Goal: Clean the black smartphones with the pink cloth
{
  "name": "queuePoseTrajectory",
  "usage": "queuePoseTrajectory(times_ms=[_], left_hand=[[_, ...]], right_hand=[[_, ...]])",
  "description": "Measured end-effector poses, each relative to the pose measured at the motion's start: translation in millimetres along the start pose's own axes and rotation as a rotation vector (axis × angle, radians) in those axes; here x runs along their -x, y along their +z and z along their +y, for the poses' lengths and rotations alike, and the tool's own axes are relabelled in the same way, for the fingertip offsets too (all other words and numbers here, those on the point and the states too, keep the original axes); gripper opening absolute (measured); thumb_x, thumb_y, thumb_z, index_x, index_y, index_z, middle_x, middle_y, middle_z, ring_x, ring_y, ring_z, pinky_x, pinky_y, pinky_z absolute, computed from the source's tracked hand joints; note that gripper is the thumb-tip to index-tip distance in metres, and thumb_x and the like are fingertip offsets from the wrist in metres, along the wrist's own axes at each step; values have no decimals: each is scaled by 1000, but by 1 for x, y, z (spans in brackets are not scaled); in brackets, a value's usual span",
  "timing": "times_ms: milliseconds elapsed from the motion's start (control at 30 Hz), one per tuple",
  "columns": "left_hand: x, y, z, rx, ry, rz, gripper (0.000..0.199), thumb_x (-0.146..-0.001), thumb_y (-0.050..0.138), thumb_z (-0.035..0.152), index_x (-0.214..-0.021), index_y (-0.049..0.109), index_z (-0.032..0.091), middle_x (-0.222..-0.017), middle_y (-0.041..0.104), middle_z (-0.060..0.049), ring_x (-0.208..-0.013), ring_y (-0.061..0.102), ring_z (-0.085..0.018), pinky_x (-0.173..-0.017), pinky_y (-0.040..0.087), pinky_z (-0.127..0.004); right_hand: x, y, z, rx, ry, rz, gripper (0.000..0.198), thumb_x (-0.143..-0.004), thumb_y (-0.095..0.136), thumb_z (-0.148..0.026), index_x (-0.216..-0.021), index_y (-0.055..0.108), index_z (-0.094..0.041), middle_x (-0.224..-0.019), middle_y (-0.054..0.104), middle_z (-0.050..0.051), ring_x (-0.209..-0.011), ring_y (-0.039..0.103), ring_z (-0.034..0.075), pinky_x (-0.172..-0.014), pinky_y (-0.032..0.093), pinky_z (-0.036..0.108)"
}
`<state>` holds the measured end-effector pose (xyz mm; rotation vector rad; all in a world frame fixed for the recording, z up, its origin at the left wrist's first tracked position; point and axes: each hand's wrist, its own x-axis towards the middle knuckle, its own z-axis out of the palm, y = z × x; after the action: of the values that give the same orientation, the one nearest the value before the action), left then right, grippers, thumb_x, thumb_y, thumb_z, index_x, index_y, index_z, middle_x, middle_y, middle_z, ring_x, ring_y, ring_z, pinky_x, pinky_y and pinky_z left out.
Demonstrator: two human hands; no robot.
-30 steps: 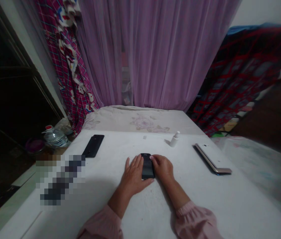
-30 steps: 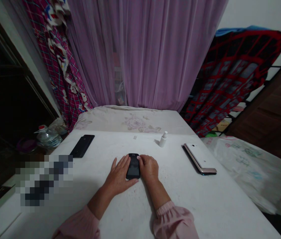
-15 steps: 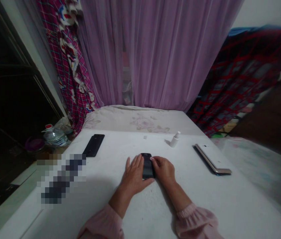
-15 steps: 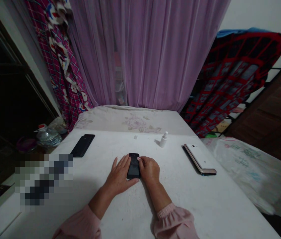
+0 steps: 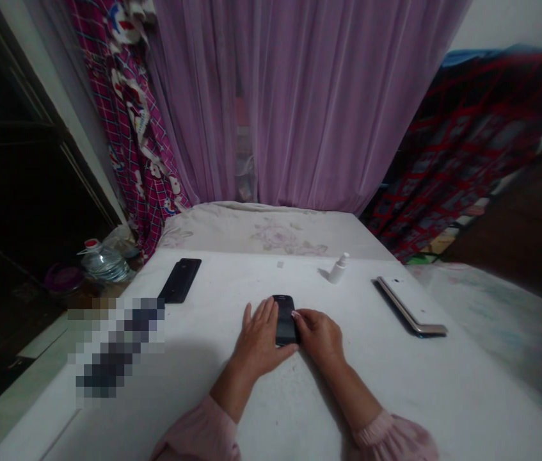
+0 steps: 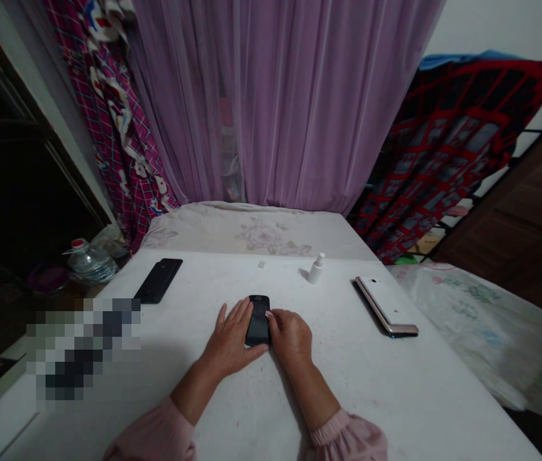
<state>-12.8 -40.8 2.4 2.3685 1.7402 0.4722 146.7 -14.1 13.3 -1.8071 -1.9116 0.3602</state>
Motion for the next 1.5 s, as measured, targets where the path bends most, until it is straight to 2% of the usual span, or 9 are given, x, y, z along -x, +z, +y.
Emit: queuePoseTrajectory(times_ms=[200, 333, 500, 900, 1033, 1167, 1233, 1333, 1500], left_hand=[[1, 0, 1, 0, 8, 15, 88, -81, 55, 62, -146, 28, 11, -153, 31, -17, -141, 28, -31, -116, 13, -57], [0, 0, 1, -10, -5, 3, 89, -81, 55, 64, -146, 27, 10, -153, 30, -17, -142, 27, -30, -116, 13, -56], [-1, 0, 1, -11, -6, -5, 89, -81, 54, 65, -146, 29, 10, -153, 29, -17, -142, 26, -31, -116, 11, -56], [0, -1, 1, 24, -12, -7, 85, -81, 56, 59, -146, 31, 11, -154, 28, -17, -142, 26, -30, -116, 10, -56], [1, -3, 0, 30, -2, -12, 87, -79, 57, 60, -146, 30, 11, -154, 27, -17, -143, 24, -30, -116, 9, -55], [-1, -3, 4, 8, -31, -5, 96, -73, 62, 65, -145, 29, 11, -155, 22, -19, -143, 20, -33, -115, 13, -56], [-2, -1, 11, 1, -115, 23, 101, -70, 64, 67, -145, 29, 9, -154, 27, -21, -142, 23, -34, -115, 16, -57], [-3, 3, 25, -15, -242, 105, 97, -70, 65, 66, -142, 33, 9, -144, 42, -21, -136, 34, -36, -114, 14, -59], [-2, 7, 33, -13, -244, 159, 80, -74, 65, 52, -137, 40, 10, -133, 53, -18, -129, 43, -34, -114, 13, -60]], right_hand=[[-31, 5, -7, 4, 71, -11, 28, -90, 49, -39, -95, 75, -27, -94, 76, 1, -89, 69, 20, -72, 47, 26], [-39, 7, -9, -19, 99, 6, 28, -89, 50, -41, -94, 75, -28, -93, 76, 1, -88, 69, 19, -71, 47, 25], [-27, 4, -6, -47, 127, -13, 28, -88, 51, -43, -92, 75, -30, -89, 76, 0, -85, 70, 20, -69, 47, 26], [14, -5, 3, -118, 98, -42, 30, -84, 51, -46, -88, 76, -31, -87, 77, 1, -82, 71, 21, -67, 48, 27], [14, -5, 9, -226, 126, -72, 30, -81, 53, -48, -86, 76, -30, -84, 77, 0, -81, 71, 22, -68, 50, 29], [-2, -1, 17, -385, 115, 30, 35, -81, 50, -50, -89, 75, -26, -90, 76, 2, -85, 69, 22, -77, 51, 30], [-13, 1, 20, -428, 111, 72, 38, -81, 49, -52, -91, 74, -24, -93, 75, 3, -88, 69, 22, -81, 50, 31], [-29, 4, 22, -428, 114, 110, 39, -80, 50, -52, -91, 73, -22, -95, 74, 5, -89, 67, 22, -84, 49, 33], [-38, 4, 21, -427, 99, 72, 37, -80, 50, -50, -90, 73, -23, -92, 75, 4, -87, 68, 21, -82, 49, 32]])
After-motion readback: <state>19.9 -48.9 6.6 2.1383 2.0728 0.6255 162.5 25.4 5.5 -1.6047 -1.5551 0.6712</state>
